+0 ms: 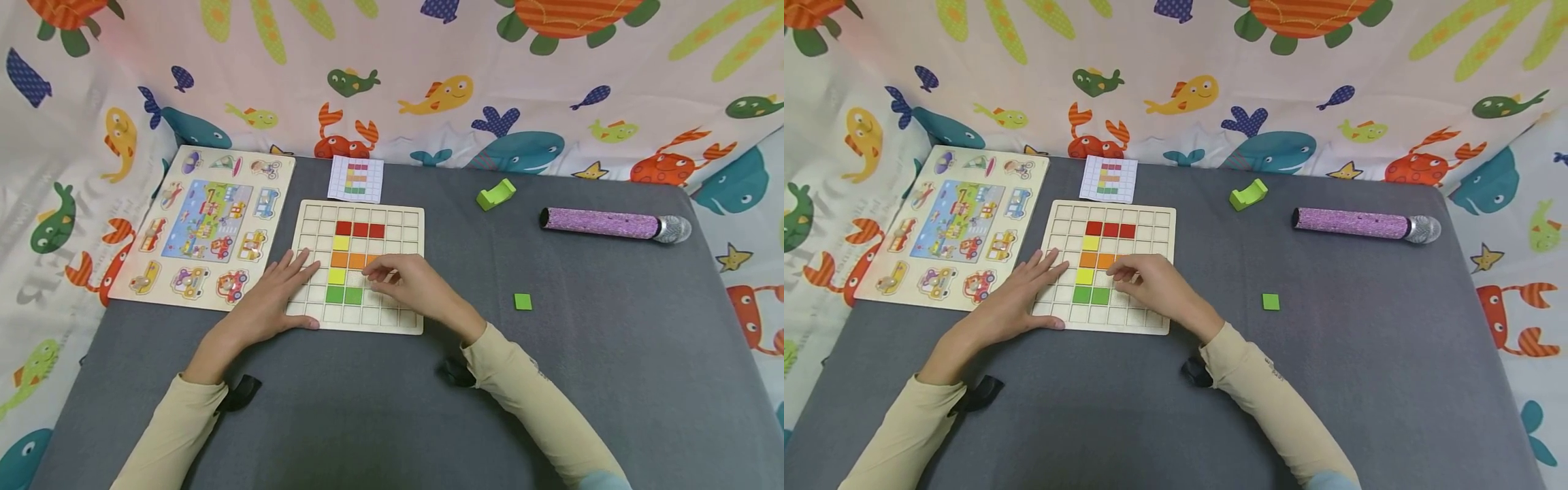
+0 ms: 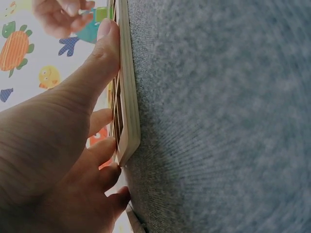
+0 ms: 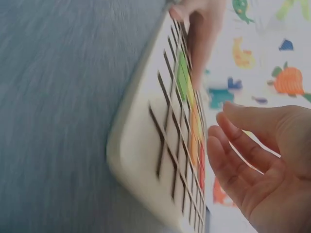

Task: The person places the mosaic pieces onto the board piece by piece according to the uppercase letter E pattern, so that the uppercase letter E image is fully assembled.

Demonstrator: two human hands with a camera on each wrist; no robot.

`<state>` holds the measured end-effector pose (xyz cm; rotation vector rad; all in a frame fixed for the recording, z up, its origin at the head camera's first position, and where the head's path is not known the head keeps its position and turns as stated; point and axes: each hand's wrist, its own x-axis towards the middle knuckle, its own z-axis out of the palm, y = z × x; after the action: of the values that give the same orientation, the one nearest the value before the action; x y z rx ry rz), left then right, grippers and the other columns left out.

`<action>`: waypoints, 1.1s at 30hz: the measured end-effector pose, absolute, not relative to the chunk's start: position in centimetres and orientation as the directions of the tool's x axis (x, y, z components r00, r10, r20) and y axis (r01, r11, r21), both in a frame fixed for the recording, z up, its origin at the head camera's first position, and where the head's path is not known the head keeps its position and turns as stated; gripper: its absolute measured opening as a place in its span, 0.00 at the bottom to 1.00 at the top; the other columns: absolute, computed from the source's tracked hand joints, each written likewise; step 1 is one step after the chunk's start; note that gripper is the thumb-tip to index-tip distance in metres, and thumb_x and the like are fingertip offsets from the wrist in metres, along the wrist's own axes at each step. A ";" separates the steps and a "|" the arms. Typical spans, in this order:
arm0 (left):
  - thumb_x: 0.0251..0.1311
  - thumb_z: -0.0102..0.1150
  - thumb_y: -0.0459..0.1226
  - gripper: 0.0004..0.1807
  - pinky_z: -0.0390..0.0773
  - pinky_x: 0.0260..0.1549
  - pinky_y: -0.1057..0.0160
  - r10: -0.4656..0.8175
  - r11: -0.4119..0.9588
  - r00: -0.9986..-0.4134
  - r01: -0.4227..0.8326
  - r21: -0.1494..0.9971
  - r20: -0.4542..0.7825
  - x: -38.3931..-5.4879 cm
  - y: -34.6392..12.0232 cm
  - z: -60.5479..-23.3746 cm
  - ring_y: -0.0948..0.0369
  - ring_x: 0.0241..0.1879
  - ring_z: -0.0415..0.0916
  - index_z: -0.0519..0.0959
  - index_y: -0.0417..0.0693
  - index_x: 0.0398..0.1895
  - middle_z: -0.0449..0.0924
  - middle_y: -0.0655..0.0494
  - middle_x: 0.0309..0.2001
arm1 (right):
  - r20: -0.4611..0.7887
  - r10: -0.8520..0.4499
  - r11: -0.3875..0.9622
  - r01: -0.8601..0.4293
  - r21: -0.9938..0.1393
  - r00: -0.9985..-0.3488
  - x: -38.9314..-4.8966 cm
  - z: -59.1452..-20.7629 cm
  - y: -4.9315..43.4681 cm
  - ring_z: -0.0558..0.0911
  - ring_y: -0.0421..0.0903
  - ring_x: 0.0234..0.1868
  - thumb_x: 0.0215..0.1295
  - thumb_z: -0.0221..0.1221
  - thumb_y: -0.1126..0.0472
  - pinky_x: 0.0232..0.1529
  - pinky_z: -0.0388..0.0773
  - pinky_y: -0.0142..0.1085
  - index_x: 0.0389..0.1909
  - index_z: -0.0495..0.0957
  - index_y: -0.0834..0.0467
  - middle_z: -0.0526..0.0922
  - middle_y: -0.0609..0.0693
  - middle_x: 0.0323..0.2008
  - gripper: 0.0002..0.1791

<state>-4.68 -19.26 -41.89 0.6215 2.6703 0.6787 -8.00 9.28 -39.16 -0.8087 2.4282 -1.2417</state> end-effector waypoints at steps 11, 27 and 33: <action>0.44 0.74 0.58 0.59 0.39 0.72 0.42 0.475 0.797 -0.858 0.324 0.509 -0.198 -4.7 -19.4 -42.0 0.48 0.77 0.31 0.55 0.47 0.77 0.42 0.47 0.78 | -0.051 -0.454 0.609 -0.269 -0.746 -0.890 -7.9 -39.2 19.4 0.84 0.47 0.42 0.62 0.65 0.68 0.44 0.82 0.43 0.49 0.82 0.62 0.86 0.53 0.41 0.14; 0.45 0.73 0.57 0.59 0.39 0.72 0.42 0.480 0.798 -0.855 0.331 0.503 -0.199 -4.6 -19.3 -42.1 0.47 0.77 0.30 0.54 0.47 0.77 0.42 0.47 0.78 | -0.110 -0.402 0.731 -0.246 -0.637 -0.909 -5.4 -39.5 29.4 0.82 0.55 0.49 0.56 0.71 0.64 0.48 0.79 0.51 0.54 0.81 0.59 0.83 0.56 0.52 0.22; 0.45 0.74 0.57 0.58 0.39 0.72 0.42 0.480 0.796 -0.855 0.330 0.508 -0.197 -4.7 -19.2 -42.0 0.47 0.77 0.31 0.54 0.46 0.77 0.42 0.46 0.78 | -0.113 -0.470 0.709 -0.298 -0.639 -0.875 -5.5 -39.3 29.6 0.83 0.52 0.47 0.54 0.70 0.71 0.47 0.80 0.50 0.54 0.81 0.61 0.86 0.53 0.45 0.24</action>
<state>-4.66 -19.25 -41.98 0.6191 2.6682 0.6702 -5.46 29.57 -39.33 -0.6083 2.6494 -0.9229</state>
